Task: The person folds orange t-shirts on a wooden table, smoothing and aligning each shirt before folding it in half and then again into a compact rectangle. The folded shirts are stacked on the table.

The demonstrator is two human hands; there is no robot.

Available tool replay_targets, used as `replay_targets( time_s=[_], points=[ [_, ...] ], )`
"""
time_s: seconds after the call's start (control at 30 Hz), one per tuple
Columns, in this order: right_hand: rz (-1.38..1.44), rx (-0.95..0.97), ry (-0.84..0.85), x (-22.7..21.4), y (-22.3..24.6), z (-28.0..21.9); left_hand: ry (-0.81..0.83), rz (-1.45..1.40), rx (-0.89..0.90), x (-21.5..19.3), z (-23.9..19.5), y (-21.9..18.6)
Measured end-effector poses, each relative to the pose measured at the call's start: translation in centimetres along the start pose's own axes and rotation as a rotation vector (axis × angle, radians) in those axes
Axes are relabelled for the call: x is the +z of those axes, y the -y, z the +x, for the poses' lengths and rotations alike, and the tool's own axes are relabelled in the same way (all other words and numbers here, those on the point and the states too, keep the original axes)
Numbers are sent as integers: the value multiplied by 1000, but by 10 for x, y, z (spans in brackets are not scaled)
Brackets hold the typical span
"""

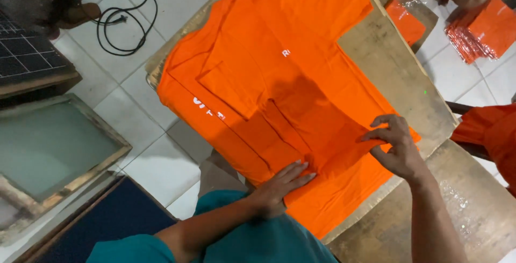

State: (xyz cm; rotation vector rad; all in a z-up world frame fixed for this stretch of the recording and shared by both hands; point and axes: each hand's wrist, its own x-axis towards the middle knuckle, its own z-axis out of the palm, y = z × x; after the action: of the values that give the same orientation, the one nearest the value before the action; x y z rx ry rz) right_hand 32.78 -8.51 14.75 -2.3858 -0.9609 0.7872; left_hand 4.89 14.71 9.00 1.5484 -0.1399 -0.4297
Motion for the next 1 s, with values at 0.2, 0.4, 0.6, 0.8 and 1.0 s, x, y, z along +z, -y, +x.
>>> replay_targets(
  time_s=[0.2, 0.4, 0.6, 0.8, 1.0],
  points=[
    [500, -163, 67, -19, 147, 155, -772, 290, 388, 75, -43, 282],
    [500, 100, 31, 93, 150, 319, -1195, -1104, -622, -222, -10, 14],
    [216, 145, 202, 91, 139, 338, -996, -872, -689, -223, -28, 62],
    [272, 132, 124, 108, 127, 367, -1148, -640, -493, -226, -32, 165],
    [228, 141, 14, 97, 139, 350, -1118, -414, -602, -275, -48, 81]
  ],
)
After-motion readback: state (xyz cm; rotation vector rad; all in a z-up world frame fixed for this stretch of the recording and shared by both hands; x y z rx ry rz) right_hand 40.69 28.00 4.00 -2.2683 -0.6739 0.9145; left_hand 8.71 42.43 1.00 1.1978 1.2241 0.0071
